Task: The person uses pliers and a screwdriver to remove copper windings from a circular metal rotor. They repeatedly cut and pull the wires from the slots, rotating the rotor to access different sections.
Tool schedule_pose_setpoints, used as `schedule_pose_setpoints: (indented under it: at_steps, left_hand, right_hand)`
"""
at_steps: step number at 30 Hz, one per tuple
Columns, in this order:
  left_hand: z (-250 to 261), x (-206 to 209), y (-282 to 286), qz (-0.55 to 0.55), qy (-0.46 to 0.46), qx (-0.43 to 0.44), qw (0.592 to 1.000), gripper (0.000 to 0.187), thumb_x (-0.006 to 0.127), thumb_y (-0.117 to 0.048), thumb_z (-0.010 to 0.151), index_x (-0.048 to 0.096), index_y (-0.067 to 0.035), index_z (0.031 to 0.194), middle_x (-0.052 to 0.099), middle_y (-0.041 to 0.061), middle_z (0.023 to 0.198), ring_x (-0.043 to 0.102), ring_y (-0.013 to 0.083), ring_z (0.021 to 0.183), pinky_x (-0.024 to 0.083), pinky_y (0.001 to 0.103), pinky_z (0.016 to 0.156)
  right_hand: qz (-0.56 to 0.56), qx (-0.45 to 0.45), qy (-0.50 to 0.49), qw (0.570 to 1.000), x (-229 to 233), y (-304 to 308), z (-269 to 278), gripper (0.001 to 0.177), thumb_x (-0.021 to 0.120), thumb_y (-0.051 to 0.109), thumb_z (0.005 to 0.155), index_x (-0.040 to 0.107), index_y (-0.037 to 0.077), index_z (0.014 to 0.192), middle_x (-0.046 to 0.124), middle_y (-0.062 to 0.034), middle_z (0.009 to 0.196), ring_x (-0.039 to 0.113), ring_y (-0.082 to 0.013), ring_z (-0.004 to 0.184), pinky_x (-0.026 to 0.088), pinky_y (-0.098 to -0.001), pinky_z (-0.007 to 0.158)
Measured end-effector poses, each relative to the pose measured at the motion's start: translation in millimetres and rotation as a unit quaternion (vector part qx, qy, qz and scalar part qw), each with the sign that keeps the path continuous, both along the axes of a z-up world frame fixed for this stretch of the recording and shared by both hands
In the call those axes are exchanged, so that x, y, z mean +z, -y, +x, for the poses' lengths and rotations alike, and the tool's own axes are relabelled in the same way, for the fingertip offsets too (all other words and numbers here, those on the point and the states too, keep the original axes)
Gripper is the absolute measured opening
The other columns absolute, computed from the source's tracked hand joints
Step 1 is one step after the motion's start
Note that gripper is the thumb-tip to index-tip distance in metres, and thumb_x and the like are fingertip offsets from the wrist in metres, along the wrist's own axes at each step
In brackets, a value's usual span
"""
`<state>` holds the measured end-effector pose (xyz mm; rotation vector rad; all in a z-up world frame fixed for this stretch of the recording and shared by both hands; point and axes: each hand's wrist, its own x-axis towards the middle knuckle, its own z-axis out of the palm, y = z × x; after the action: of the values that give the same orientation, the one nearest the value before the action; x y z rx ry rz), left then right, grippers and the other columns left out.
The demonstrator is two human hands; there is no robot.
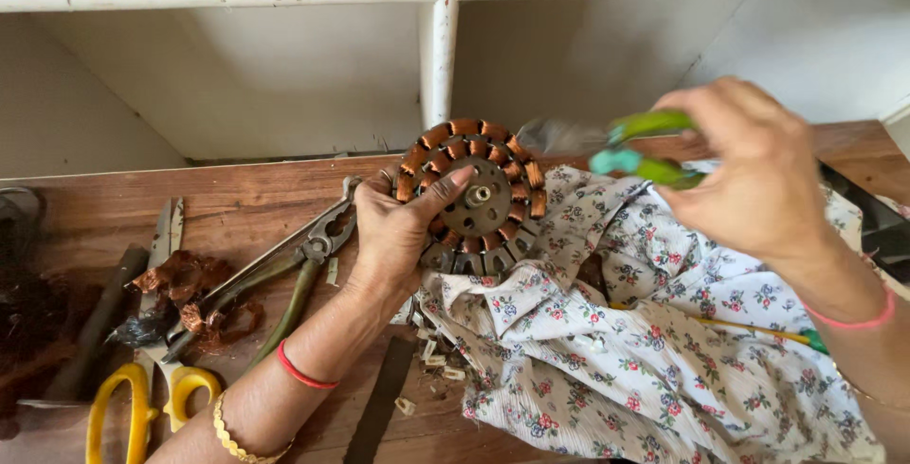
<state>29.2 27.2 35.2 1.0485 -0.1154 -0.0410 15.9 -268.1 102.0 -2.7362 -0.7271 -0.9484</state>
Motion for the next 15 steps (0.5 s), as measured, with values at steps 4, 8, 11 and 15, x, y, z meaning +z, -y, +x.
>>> schedule_pose_setpoints:
  at_steps: [4, 8, 11, 15]
  left_hand:
    - [-6, 1, 1, -0.035, 0.019, -0.015, 0.999, 0.036, 0.076, 0.000, 0.085, 0.065, 0.017, 0.115, 0.076, 0.025, 0.102, 0.079, 0.0271, 0.084, 0.070, 0.046, 0.077]
    - [-2, -1, 2, 0.026, -0.001, 0.018, 1.000, 0.040, 0.078, -0.003, 0.085, 0.059, 0.013, 0.115, 0.076, 0.025, 0.103, 0.080, 0.0265, 0.084, 0.069, 0.043, 0.075]
    - [-1, -8, 8, 0.033, -0.063, 0.050, 0.996, 0.046, 0.081, -0.005, 0.084, 0.049, 0.010, 0.114, 0.076, 0.024, 0.101, 0.080, 0.0275, 0.082, 0.069, 0.043, 0.070]
    - [-6, -1, 3, 0.023, 0.007, 0.020, 1.000, 0.040, 0.080, -0.009, 0.083, 0.066, 0.015, 0.111, 0.078, 0.023, 0.097, 0.079, 0.0250, 0.078, 0.069, 0.039, 0.068]
  right_hand:
    - [0.341, 0.082, -0.036, 0.936, -21, -5, 2, 0.028, 0.073, 0.011, 0.089, 0.057, 0.007, 0.110, 0.061, 0.0005, 0.099, 0.061, -0.0086, 0.079, 0.052, -0.0229, 0.066]
    - [-0.022, 0.033, 0.066, 0.997, -13, -3, 9, 0.033, 0.078, 0.008, 0.072, 0.058, 0.003, 0.097, 0.062, -0.0089, 0.086, 0.064, -0.0203, 0.075, 0.054, -0.0328, 0.063]
    - [0.296, 0.130, -0.004, 0.946, -16, -7, 3, 0.034, 0.076, 0.019, 0.077, 0.055, 0.009, 0.100, 0.062, -0.0007, 0.097, 0.061, -0.0122, 0.079, 0.055, -0.0272, 0.066]
    - [-0.012, 0.008, -0.018, 1.000, -20, -7, 13, 0.041, 0.091, 0.024, 0.078, 0.058, 0.006, 0.094, 0.066, -0.0099, 0.089, 0.065, -0.0238, 0.076, 0.054, -0.0407, 0.071]
